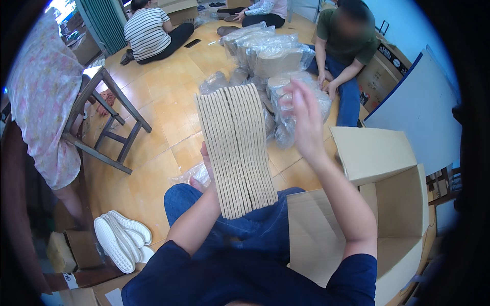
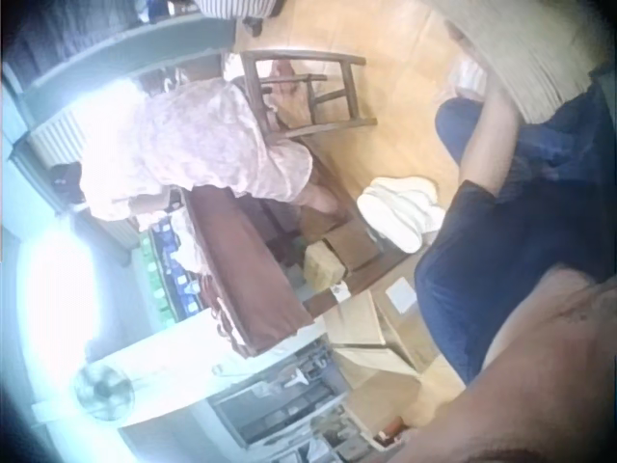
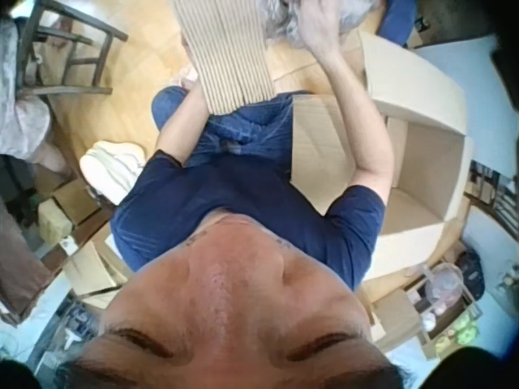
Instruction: The person sits on the floor and repeatedly picks up stacks of shoe insoles, wraps them in plastic bags, and places them into a cardboard box. The person handles the insoles by hand, inspecting them briefly before packaging.
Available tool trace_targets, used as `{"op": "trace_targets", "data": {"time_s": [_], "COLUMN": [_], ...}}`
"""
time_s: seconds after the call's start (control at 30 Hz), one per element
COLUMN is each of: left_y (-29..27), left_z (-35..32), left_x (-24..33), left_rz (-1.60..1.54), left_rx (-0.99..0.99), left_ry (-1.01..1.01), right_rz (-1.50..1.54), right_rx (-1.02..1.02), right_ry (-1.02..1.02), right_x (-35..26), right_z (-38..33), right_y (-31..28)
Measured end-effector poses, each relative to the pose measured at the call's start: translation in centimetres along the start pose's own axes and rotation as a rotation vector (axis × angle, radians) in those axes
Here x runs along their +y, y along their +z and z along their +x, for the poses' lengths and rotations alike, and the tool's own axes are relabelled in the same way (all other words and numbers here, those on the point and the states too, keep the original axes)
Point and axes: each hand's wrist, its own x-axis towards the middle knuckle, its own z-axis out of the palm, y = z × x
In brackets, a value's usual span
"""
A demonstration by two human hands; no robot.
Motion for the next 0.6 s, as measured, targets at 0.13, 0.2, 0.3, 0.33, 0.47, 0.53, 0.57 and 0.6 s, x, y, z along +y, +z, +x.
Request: {"op": "trace_targets", "data": {"time_s": [0.13,0.2,0.3,0.33,0.47,0.53,0.57,0.6], "left_y": [-0.9,-0.2,2.4,3.4,6.8,7.8,8.2,8.6], "left_z": [-0.1,-0.5,-1.8,-2.4,-3.4,-2.7,-2.5,-2.3], "left_x": [-0.2,-0.3,-0.8,-1.1,-2.3,-3.3,-3.9,-4.9], "left_rz": [-0.027,0.013,0.035,0.073,0.28,0.498,0.597,0.674], "left_rx": [-0.051,0.01,-0.141,-0.184,-0.04,0.013,0.037,0.047], "left_ry": [-0.069,-0.104,-0.083,-0.068,0.03,-0.028,-0.064,0.007], "right_rz": [-0.038,-0.069,-0.093,-0.066,-0.061,0.132,0.232,0.144], "right_rx": [-0.113,-0.132,-0.159,-0.168,-0.254,-0.334,-0.375,-0.375], "right_ry": [0.129,0.14,0.067,0.04,-0.126,-0.007,0.074,0.123], "right_x": [1.6,2.0,1.8,1.6,1.1,1.1,1.2,1.3], "right_z": [-7.2,-9.4,-10.6,-10.7,-10.7,-10.6,-10.6,-10.5], "right_y": [-1.8,-2.1,-2.4,-2.4,-2.3,-2.1,-2.0,-2.0]}}
